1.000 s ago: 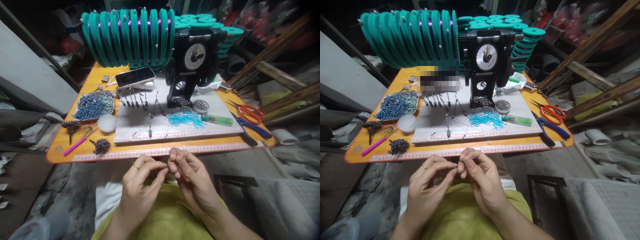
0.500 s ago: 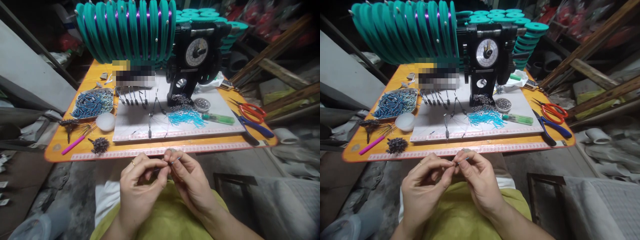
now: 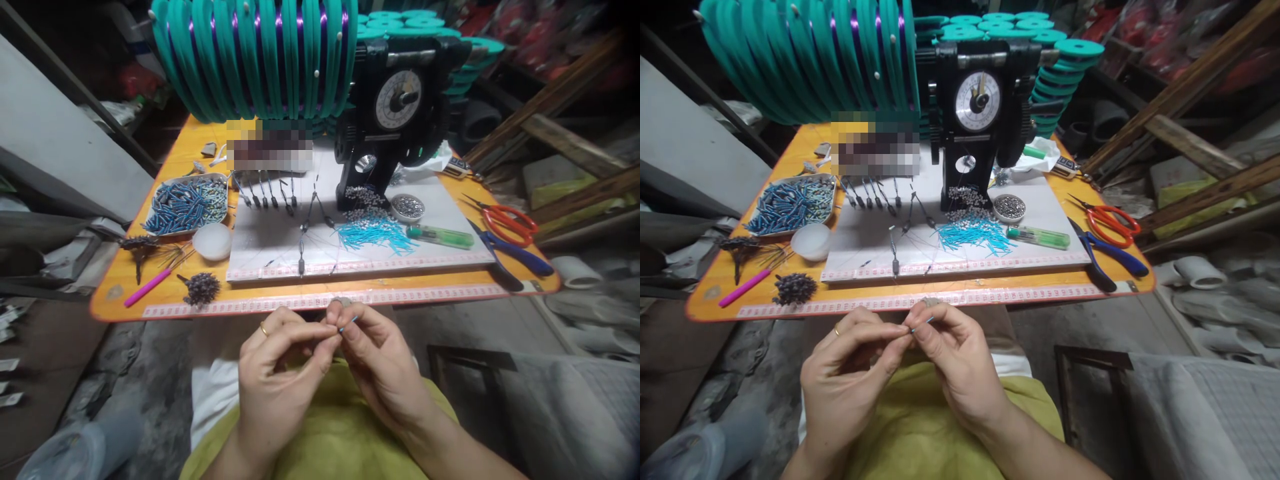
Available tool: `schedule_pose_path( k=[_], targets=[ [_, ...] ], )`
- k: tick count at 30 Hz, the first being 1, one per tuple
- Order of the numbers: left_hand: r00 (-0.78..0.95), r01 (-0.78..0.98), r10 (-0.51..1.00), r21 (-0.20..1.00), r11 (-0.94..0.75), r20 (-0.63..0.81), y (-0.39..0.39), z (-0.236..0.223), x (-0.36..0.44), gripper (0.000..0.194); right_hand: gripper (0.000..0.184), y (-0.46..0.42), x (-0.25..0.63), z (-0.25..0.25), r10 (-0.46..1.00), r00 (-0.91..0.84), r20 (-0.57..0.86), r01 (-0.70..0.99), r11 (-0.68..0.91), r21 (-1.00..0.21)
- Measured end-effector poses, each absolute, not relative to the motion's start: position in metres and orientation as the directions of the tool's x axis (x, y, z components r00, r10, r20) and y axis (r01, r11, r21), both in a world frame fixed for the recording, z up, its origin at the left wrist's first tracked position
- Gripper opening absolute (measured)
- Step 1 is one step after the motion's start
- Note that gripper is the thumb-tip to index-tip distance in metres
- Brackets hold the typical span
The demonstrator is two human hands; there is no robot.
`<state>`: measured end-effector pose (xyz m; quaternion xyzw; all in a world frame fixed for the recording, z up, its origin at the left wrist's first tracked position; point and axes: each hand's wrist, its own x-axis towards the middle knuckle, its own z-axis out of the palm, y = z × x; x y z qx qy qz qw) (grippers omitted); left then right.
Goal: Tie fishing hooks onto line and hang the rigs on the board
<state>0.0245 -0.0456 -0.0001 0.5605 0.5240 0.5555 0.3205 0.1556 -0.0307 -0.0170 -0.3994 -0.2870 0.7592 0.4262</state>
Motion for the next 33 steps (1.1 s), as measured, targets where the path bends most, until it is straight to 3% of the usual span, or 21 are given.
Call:
schedule_pose_path(
  k=[12, 22, 33],
  targets=[
    [-0.140, 0.280, 0.949, 0.931, -0.234, 0.281, -0.048, 0.000, 0.021, 0.012, 0.049, -0.031, 0.159, -0.026, 0.884, -0.317, -0.345, -0.360, -0.448, -0.818],
    [-0.037, 0.472, 0.861, 0.769, -0.432, 0.507, -0.041, 0.002, 0.015, 0.007, 0.052, -0.024, 0.166, -0.030, 0.870, -0.339, -0.357, -0.208, -0.439, -0.874],
    [0.009, 0.516, 0.812, 0.693, -0.504, 0.584, -0.040, 0.000, 0.012, 0.008, 0.057, -0.024, 0.162, -0.022, 0.852, -0.379, -0.361, -0.176, -0.449, -0.876]
  ],
)
